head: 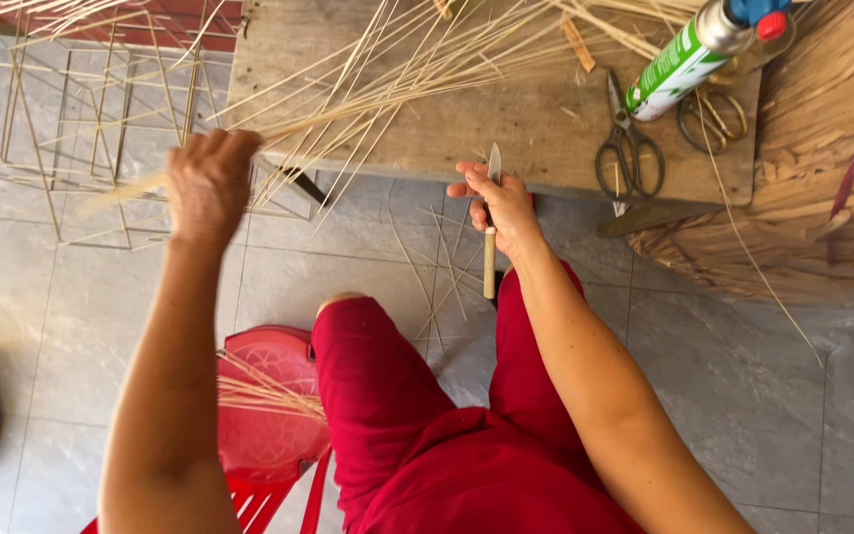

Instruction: The person trims and aligns thin bamboo sticks using a knife, then uses a blowtorch to heat individual sticks. The person works on a tiled floor with a wooden table nearby, handling the sticks one at a time.

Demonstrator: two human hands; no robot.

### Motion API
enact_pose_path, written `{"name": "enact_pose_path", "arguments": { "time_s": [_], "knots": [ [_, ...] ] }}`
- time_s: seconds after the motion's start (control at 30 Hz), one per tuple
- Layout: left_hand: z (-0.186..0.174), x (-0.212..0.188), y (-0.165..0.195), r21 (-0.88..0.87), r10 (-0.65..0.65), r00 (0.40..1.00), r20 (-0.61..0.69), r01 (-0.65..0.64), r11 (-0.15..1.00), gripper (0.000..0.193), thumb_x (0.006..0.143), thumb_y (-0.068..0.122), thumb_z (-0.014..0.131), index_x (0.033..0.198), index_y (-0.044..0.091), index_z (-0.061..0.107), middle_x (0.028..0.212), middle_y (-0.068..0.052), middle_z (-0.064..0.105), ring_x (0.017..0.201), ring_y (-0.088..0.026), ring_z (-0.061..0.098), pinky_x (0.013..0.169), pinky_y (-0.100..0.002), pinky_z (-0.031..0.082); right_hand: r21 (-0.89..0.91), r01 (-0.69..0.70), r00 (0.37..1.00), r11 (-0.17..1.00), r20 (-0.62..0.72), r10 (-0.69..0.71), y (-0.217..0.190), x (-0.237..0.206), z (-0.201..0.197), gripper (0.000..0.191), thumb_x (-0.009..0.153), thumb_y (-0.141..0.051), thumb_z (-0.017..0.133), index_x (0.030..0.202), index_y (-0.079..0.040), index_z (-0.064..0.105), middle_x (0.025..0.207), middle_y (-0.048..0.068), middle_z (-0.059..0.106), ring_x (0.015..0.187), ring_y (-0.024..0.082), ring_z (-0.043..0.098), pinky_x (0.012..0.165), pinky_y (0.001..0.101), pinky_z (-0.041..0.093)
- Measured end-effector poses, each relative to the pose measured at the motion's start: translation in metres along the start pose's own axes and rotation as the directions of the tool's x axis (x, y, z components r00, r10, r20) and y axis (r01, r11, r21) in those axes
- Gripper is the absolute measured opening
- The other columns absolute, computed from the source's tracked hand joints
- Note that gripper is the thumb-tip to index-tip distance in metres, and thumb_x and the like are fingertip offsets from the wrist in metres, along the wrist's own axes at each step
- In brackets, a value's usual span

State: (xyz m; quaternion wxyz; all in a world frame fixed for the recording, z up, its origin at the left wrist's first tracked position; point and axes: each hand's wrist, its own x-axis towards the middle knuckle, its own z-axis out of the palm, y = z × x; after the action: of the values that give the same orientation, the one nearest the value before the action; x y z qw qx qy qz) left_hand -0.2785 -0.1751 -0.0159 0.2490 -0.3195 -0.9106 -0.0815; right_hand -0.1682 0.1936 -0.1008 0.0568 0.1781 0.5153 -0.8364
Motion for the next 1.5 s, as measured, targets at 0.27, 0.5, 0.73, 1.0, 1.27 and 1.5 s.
{"name": "enact_pose_path", "arguments": {
  "time_s": [0.27,0.5,0.73,1.0,1.27,1.5],
  "knots": [
    [0.046,0.055,-0.039,-0.467,-0.148,0.988,-0.043,0.111,0.877,0.015,0.109,0.006,0.056,0.111,0.01,0.071,0.096,-0.004,0.069,0.089,-0.024,0.065,0.083,-0.039,0.051,-0.053,-0.056,0.998,0.997,-0.022,0.055,0.005,0.02,-0.003,0.031,0.1,-0.022,0.063,0.122,0.0,0.068,0.086,0.013,0.072,0.045,0.006,0.049,0.037,0.0222,0.037],
    [0.117,0.088,-0.002,-0.188,-0.236,0.971,0.046,0.24,0.952,0.015,0.111,0.027,0.07,0.104,0.015,0.075,0.087,-0.006,0.065,0.077,-0.027,0.061,0.066,-0.042,0.046,-0.09,-0.088,0.996,0.992,0.006,0.089,0.002,0.019,0.005,0.036,0.1,-0.026,0.064,0.124,0.0,0.067,0.086,0.013,0.072,0.045,0.005,0.049,0.038,0.0208,0.037],
    [0.15,0.086,0.035,-0.177,-0.153,0.985,0.073,0.164,0.97,0.013,0.102,0.028,0.074,0.112,0.021,0.077,0.104,-0.004,0.069,0.101,-0.028,0.061,0.086,-0.046,0.046,0.037,-0.04,0.995,0.999,-0.088,0.043,-0.01,0.017,-0.009,0.035,0.102,-0.027,0.058,0.123,-0.001,0.067,0.084,0.012,0.071,0.047,0.006,0.052,0.039,0.0214,0.04],
    [0.126,0.07,0.103,-0.432,-0.309,0.944,-0.117,0.232,0.872,0.036,0.102,0.009,0.071,0.138,0.006,0.063,0.122,-0.017,0.069,0.107,-0.029,0.064,0.092,-0.043,0.055,0.038,0.12,0.928,0.992,-0.361,-0.099,-0.04,0.037,-0.056,0.042,0.098,-0.026,0.067,0.133,-0.004,0.059,0.082,0.005,0.067,0.045,0.005,0.048,0.035,0.0207,0.032],
    [0.088,0.02,0.224,-0.777,-0.389,0.895,0.219,0.401,0.485,0.015,0.098,0.004,0.069,0.111,0.005,0.074,0.108,-0.011,0.075,0.084,-0.021,0.074,0.074,-0.033,0.061,-0.922,0.112,0.677,0.371,-0.203,-0.707,-0.056,0.093,-0.082,0.064,0.09,-0.024,0.08,0.143,-0.002,0.051,0.112,0.013,0.067,0.094,0.025,0.07,0.082,0.0383,0.056],
    [0.09,0.048,0.211,-0.755,-0.38,0.874,0.304,0.464,0.463,0.016,0.098,0.007,0.069,0.113,0.007,0.075,0.106,-0.008,0.074,0.077,-0.014,0.073,0.063,-0.027,0.06,-0.87,0.188,0.617,0.455,-0.256,-0.745,-0.093,0.055,-0.095,0.04,0.097,-0.028,0.08,0.13,-0.011,0.065,0.124,0.006,0.067,0.11,0.02,0.069,0.095,0.0341,0.057]
  ]
}}
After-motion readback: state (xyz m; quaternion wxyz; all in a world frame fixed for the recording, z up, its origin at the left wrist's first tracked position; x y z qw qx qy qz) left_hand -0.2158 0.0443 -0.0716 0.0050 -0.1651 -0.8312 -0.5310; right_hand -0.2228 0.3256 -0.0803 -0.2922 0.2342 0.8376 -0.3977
